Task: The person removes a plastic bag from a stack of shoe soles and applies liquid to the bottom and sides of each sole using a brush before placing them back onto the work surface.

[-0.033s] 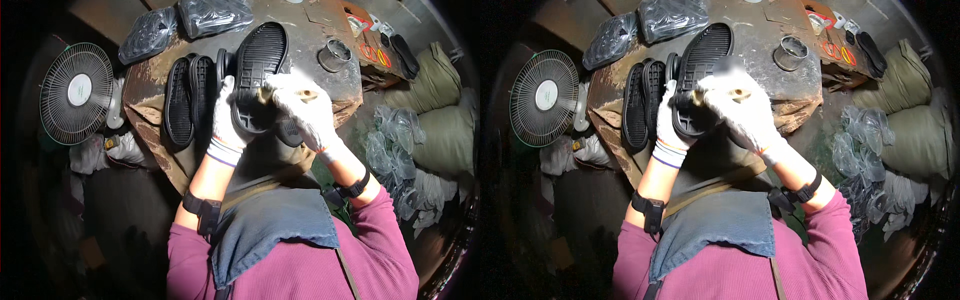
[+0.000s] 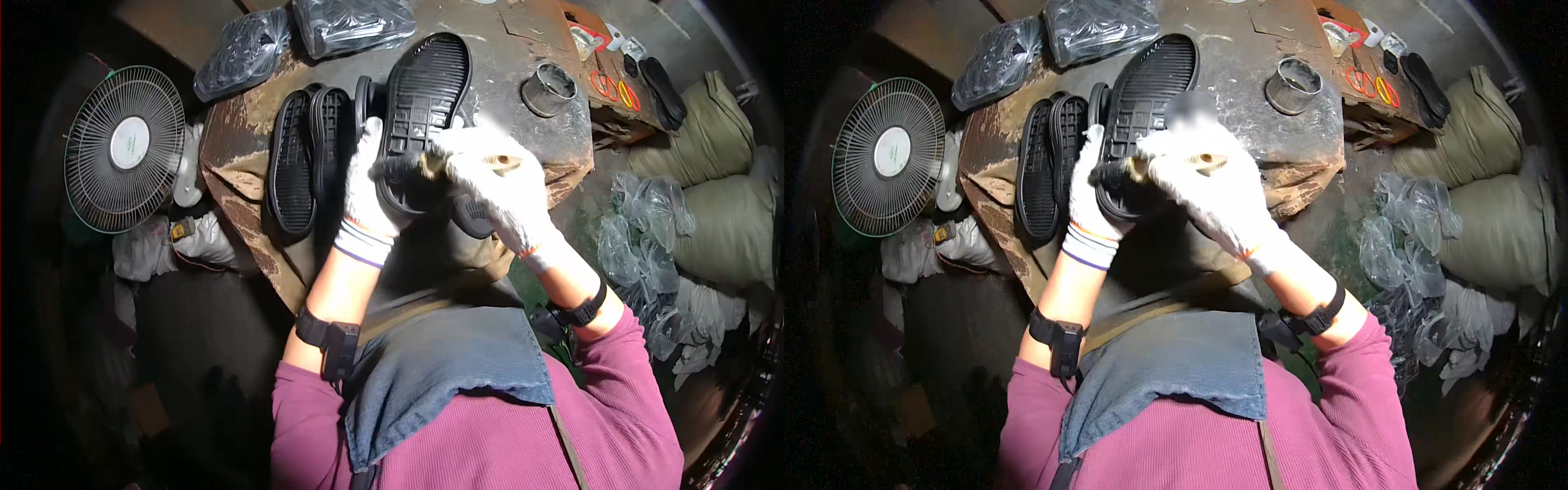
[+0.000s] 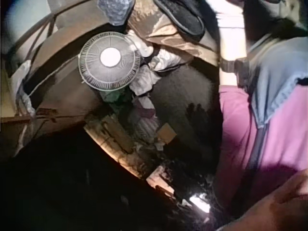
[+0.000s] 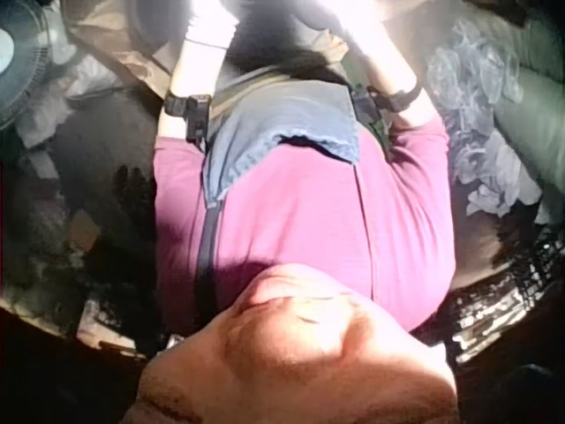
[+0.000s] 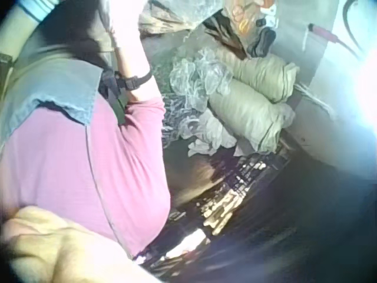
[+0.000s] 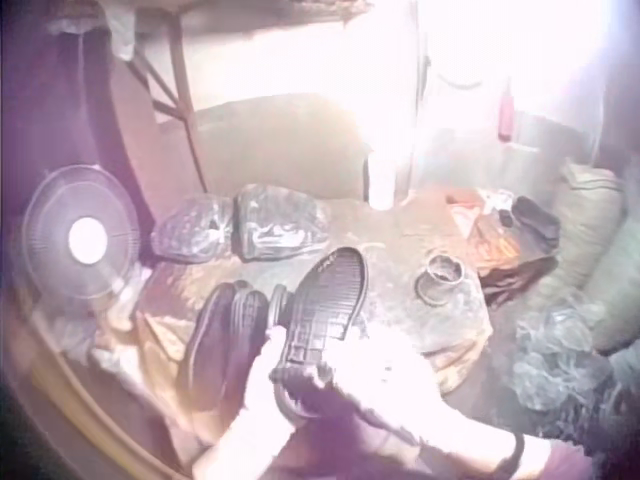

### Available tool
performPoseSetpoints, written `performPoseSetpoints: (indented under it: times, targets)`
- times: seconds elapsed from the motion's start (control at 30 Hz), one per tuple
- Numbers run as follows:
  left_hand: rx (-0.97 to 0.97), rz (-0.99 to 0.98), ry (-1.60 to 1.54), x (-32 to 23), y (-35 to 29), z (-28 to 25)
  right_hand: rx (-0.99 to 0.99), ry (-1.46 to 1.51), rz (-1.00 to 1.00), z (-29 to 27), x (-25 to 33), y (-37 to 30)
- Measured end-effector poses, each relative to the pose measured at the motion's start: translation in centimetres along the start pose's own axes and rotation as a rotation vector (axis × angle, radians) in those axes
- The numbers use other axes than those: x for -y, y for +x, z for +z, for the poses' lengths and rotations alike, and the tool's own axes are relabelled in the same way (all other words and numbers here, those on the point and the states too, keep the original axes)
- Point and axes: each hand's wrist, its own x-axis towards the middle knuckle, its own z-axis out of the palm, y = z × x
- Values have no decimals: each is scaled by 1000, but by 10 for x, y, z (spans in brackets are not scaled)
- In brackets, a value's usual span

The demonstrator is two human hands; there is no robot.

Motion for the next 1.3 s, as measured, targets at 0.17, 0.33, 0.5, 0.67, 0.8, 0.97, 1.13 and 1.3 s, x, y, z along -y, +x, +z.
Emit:
performPoseSetpoints:
  times: [0.17, 0.33, 0.5, 0.67, 0.8, 0.97, 1.13, 1.3]
  targets:
    - [68, -41, 426, -37, -8, 15, 154, -41, -2, -13, 8, -21]
    - [-215, 117, 1133, -20, -21, 55, 148, -177, -212, -26, 13, -12]
    - [-349, 348, 1471, -19, -34, 30, 102, -348, -317, -39, 24, 11]
    - [-136, 141, 1182, -15, -32, 36, -21, -132, 26, -53, 23, 34]
    - [-160, 66, 980, -5, -29, 35, -62, -366, -56, -85, 0, 55]
    - [-200, -5, 889, 5, -32, 26, -223, -647, -438, -107, -27, 86]
    - [-168, 21, 530, 3, -39, 8, -124, -895, -656, -83, -27, 63]
    - [-195, -52, 392, 17, -37, 20, -160, -941, -688, -88, -19, 88]
